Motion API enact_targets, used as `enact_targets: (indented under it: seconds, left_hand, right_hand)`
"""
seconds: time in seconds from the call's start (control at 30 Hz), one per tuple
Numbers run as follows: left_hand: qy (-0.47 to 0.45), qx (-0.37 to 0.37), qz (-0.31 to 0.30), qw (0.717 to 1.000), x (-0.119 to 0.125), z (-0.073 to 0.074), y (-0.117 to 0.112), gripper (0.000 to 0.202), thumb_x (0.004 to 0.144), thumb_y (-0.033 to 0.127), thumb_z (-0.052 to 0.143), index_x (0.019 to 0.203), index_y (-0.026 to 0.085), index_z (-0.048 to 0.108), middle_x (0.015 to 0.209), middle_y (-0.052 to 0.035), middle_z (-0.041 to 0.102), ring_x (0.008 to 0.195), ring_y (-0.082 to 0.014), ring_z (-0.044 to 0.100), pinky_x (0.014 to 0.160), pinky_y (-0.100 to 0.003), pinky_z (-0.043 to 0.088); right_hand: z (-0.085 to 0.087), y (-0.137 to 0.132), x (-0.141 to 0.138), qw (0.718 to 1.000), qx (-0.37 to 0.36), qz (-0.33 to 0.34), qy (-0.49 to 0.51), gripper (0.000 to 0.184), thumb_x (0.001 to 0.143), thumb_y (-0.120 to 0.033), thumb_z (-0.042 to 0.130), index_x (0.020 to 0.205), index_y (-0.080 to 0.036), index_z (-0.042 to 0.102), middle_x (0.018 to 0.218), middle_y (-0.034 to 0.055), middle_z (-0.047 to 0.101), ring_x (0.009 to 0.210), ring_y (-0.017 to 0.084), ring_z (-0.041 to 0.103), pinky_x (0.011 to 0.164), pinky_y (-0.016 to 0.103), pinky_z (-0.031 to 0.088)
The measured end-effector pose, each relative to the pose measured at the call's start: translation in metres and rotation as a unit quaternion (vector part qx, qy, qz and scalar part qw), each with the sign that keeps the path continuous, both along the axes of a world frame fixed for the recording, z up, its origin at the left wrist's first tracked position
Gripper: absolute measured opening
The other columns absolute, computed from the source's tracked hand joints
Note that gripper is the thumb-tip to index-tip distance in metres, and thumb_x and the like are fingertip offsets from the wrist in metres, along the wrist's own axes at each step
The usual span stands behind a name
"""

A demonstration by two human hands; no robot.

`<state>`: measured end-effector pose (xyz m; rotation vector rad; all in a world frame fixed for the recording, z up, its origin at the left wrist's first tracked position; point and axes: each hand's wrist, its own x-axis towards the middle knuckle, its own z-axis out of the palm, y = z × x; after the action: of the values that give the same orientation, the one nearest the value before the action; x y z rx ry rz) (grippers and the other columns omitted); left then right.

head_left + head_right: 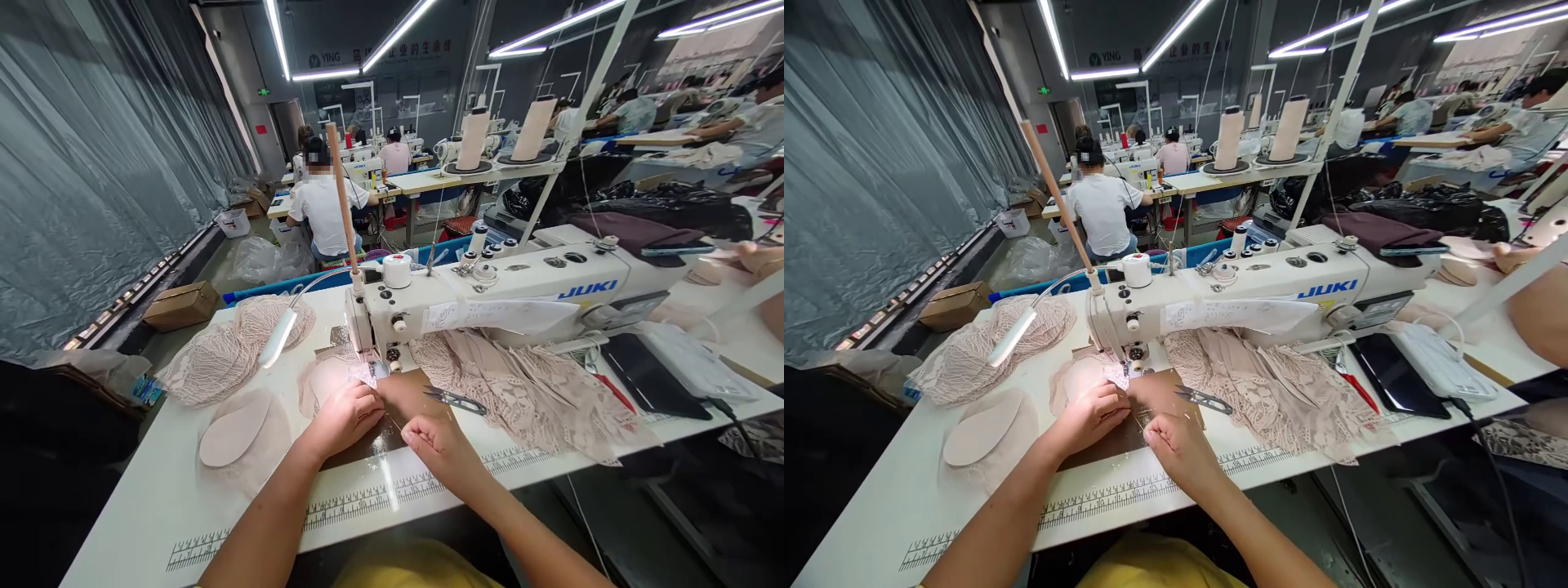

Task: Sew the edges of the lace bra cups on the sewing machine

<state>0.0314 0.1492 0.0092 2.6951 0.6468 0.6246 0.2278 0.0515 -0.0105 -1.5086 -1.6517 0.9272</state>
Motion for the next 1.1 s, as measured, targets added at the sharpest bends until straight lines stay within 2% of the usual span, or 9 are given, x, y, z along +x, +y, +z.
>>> enact_targets:
  seconds: [0.27,0.37,0.43,0.53,0.6,0.7,0.83,0.97,1.1]
  left_hand:
    - [-0.019,-0.009,0.02,1.0,0.002,0.002,0.001,0.021,0.093,0.027,0.047,0.087,0.019,0.065,0.077,-0.005,0.064,0.074,-0.0153,0.057,0.066,-0.027,0.048]
    - [-0.019,-0.015,0.036,0.999,0.005,0.003,0.0,0.021,0.092,0.026,0.047,0.081,0.019,0.063,0.072,-0.0041,0.063,0.069,-0.015,0.057,0.064,-0.027,0.047]
    - [-0.019,-0.019,0.058,0.998,0.005,0.005,-0.001,0.022,0.091,0.025,0.047,0.075,0.018,0.061,0.069,-0.0034,0.061,0.067,-0.0149,0.055,0.062,-0.027,0.046]
    - [-0.027,-0.029,0.095,0.995,0.003,0.006,-0.002,0.022,0.089,0.024,0.049,0.069,0.018,0.057,0.066,-0.003,0.059,0.065,-0.0151,0.054,0.06,-0.026,0.044]
    - [-0.035,-0.045,0.125,0.991,0.0,0.006,-0.004,0.021,0.086,0.024,0.051,0.067,0.018,0.055,0.064,-0.0024,0.058,0.064,-0.0149,0.054,0.058,-0.026,0.044]
    - [-0.041,-0.092,0.175,0.979,-0.003,0.004,-0.011,0.02,0.083,0.024,0.054,0.065,0.018,0.053,0.064,-0.0019,0.058,0.062,-0.0142,0.054,0.056,-0.024,0.042]
    - [-0.053,-0.193,0.196,0.96,-0.001,0.001,-0.028,0.021,0.082,0.026,0.057,0.064,0.017,0.052,0.06,-0.0003,0.056,0.057,-0.0122,0.051,0.051,-0.022,0.038]
    - [-0.054,-0.267,0.163,0.948,0.004,0.003,-0.045,0.021,0.084,0.025,0.054,0.065,0.017,0.051,0.062,0.0,0.056,0.056,-0.0105,0.049,0.05,-0.021,0.036]
    - [-0.051,-0.241,0.196,0.949,0.007,0.007,-0.045,0.02,0.085,0.027,0.054,0.068,0.016,0.054,0.069,-0.0017,0.06,0.065,-0.0121,0.054,0.059,-0.022,0.041]
  right_hand:
    - [0.014,-0.004,0.016,0.994,0.042,0.038,-0.096,0.025,0.088,-0.027,0.043,0.068,-0.022,0.058,0.064,-0.001,0.06,0.06,0.015,0.052,0.056,0.026,0.034]
    - [0.015,-0.003,0.027,0.987,0.074,0.035,-0.137,0.02,0.088,-0.026,0.045,0.081,-0.024,0.063,0.078,0.0003,0.065,0.069,0.015,0.057,0.06,0.025,0.038]
    - [0.013,0.0,0.036,0.975,0.114,0.012,-0.188,0.02,0.089,-0.024,0.046,0.092,-0.023,0.065,0.091,0.0032,0.066,0.079,0.016,0.059,0.067,0.026,0.042]
    - [0.007,0.008,0.049,0.939,0.154,-0.022,-0.305,0.022,0.088,-0.016,0.047,0.1,-0.019,0.066,0.102,0.0093,0.065,0.093,0.022,0.058,0.08,0.032,0.042]
    - [0.003,0.013,0.056,0.917,0.135,-0.016,-0.375,0.026,0.084,-0.007,0.048,0.101,-0.016,0.066,0.102,0.0114,0.065,0.094,0.025,0.058,0.081,0.034,0.042]
    - [0.002,0.018,0.06,0.898,0.088,0.016,-0.431,0.038,0.076,0.005,0.045,0.101,-0.014,0.066,0.101,0.0125,0.065,0.09,0.024,0.059,0.075,0.033,0.042]
    - [0.008,0.024,0.057,0.882,0.054,0.039,-0.466,0.044,0.069,0.01,0.047,0.101,-0.013,0.066,0.098,0.0142,0.065,0.086,0.025,0.06,0.069,0.031,0.042]
    - [0.009,0.03,0.055,0.886,0.044,0.03,-0.461,0.041,0.074,0.007,0.046,0.106,-0.011,0.065,0.095,0.0139,0.066,0.086,0.024,0.062,0.071,0.031,0.043]
    - [0.004,0.028,0.058,0.899,0.065,0.017,-0.433,0.05,0.08,0.004,0.04,0.125,-0.012,0.056,0.105,0.0131,0.067,0.09,0.022,0.063,0.074,0.029,0.046]
